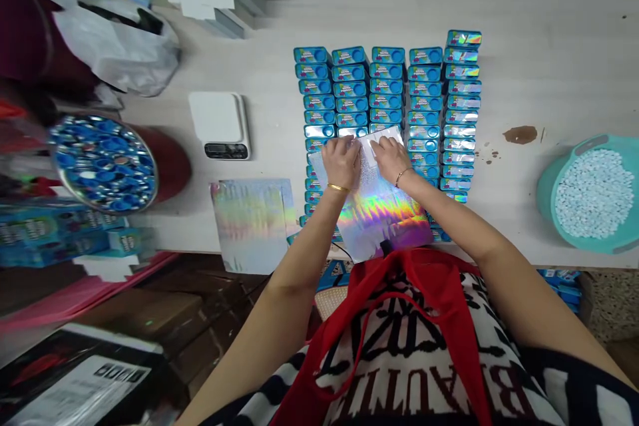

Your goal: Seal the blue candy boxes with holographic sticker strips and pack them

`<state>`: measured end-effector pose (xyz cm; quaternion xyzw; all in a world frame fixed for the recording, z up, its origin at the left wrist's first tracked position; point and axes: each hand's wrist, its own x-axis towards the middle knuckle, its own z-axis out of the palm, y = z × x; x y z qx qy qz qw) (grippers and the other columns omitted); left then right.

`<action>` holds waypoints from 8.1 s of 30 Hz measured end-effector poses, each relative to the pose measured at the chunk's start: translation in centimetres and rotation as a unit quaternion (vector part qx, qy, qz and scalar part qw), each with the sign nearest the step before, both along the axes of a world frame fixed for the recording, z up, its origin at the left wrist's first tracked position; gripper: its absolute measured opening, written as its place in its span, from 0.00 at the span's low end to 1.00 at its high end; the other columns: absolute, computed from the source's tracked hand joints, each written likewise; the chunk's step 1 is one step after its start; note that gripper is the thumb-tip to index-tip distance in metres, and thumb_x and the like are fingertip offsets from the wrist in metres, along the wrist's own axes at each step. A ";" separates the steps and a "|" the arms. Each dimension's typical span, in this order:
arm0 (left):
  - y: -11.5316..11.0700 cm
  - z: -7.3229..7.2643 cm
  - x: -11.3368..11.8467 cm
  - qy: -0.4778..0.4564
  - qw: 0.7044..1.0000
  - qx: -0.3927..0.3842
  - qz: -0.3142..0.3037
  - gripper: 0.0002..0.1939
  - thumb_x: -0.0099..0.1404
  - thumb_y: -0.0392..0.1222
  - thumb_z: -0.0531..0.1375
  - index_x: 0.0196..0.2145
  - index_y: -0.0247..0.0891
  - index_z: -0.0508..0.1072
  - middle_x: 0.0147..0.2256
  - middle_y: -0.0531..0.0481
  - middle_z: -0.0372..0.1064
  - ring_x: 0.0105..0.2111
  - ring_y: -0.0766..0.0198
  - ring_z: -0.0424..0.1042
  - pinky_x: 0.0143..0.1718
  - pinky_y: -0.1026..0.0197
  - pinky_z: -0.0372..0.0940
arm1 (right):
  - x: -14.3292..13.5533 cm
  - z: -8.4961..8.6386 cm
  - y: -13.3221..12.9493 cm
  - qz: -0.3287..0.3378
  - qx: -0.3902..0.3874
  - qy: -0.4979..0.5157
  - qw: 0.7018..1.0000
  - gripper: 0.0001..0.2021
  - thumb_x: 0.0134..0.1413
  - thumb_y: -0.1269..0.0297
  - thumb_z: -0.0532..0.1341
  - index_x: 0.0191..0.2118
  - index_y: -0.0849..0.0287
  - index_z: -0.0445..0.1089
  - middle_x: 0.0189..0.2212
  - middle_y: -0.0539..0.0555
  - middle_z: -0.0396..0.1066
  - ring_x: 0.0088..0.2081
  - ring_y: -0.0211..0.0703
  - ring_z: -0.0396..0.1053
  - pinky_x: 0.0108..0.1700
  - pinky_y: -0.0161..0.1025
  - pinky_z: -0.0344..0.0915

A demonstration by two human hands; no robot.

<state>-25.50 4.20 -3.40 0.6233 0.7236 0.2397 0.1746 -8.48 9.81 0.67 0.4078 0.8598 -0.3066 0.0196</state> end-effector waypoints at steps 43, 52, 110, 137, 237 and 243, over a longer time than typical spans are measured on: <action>-16.7 5.0 23.4 -0.109 0.971 -0.209 0.037 0.05 0.64 0.40 0.60 0.29 0.41 0.71 0.32 0.51 0.73 0.42 0.58 0.69 0.48 0.54 0.57 | 25.4 -1.0 -21.0 -0.298 -0.080 0.168 0.936 0.16 0.61 0.57 0.54 0.24 0.56 0.65 0.22 0.50 0.65 0.27 0.40 0.60 0.31 0.37 0.54; -17.6 5.9 23.0 -0.026 0.973 -0.229 0.006 0.06 0.66 0.42 0.59 0.31 0.41 0.72 0.37 0.49 0.76 0.46 0.53 0.68 0.46 0.52 0.53 | 25.2 -1.4 -21.5 -0.264 -0.064 0.161 0.949 0.17 0.63 0.56 0.54 0.25 0.56 0.66 0.24 0.51 0.67 0.28 0.40 0.62 0.34 0.38 0.55; -10.2 3.8 31.8 0.130 0.907 -0.201 -0.346 0.55 0.54 0.40 0.66 0.72 0.28 0.42 0.72 0.29 0.27 0.71 0.37 0.23 0.70 0.36 0.27 | 24.2 -2.2 -2.0 -0.155 0.120 -0.030 0.980 0.33 0.67 0.46 0.48 0.71 0.55 0.51 0.73 0.58 0.39 0.73 0.62 0.30 0.69 0.69 0.24; 15.0 0.0 27.0 0.095 0.952 -0.172 -0.235 0.31 0.70 0.35 0.48 0.70 0.31 0.52 0.72 0.36 0.38 0.72 0.46 0.32 0.71 0.36 0.29 | 17.5 -5.6 22.9 -0.075 0.122 0.007 0.990 0.30 0.70 0.49 0.42 0.72 0.53 0.47 0.73 0.54 0.42 0.73 0.57 0.31 0.68 0.70 0.20; 25.5 1.9 13.0 -0.078 0.986 -0.039 0.145 0.06 0.62 0.36 0.60 0.27 0.40 0.67 0.41 0.45 0.67 0.47 0.49 0.64 0.52 0.43 0.55 | 10.2 -4.2 23.2 -0.305 0.049 0.079 0.948 0.16 0.65 0.58 0.53 0.27 0.56 0.67 0.22 0.49 0.70 0.33 0.44 0.68 0.50 0.44 0.54; 25.7 2.1 12.2 -0.051 0.983 -0.053 0.166 0.19 0.59 0.41 0.65 0.45 0.41 0.63 0.50 0.41 0.61 0.54 0.43 0.60 0.54 0.42 0.54 | 9.8 -6.2 21.9 -0.359 0.036 0.137 0.923 0.17 0.67 0.55 0.52 0.46 0.55 0.75 0.29 0.51 0.72 0.33 0.44 0.69 0.46 0.41 0.61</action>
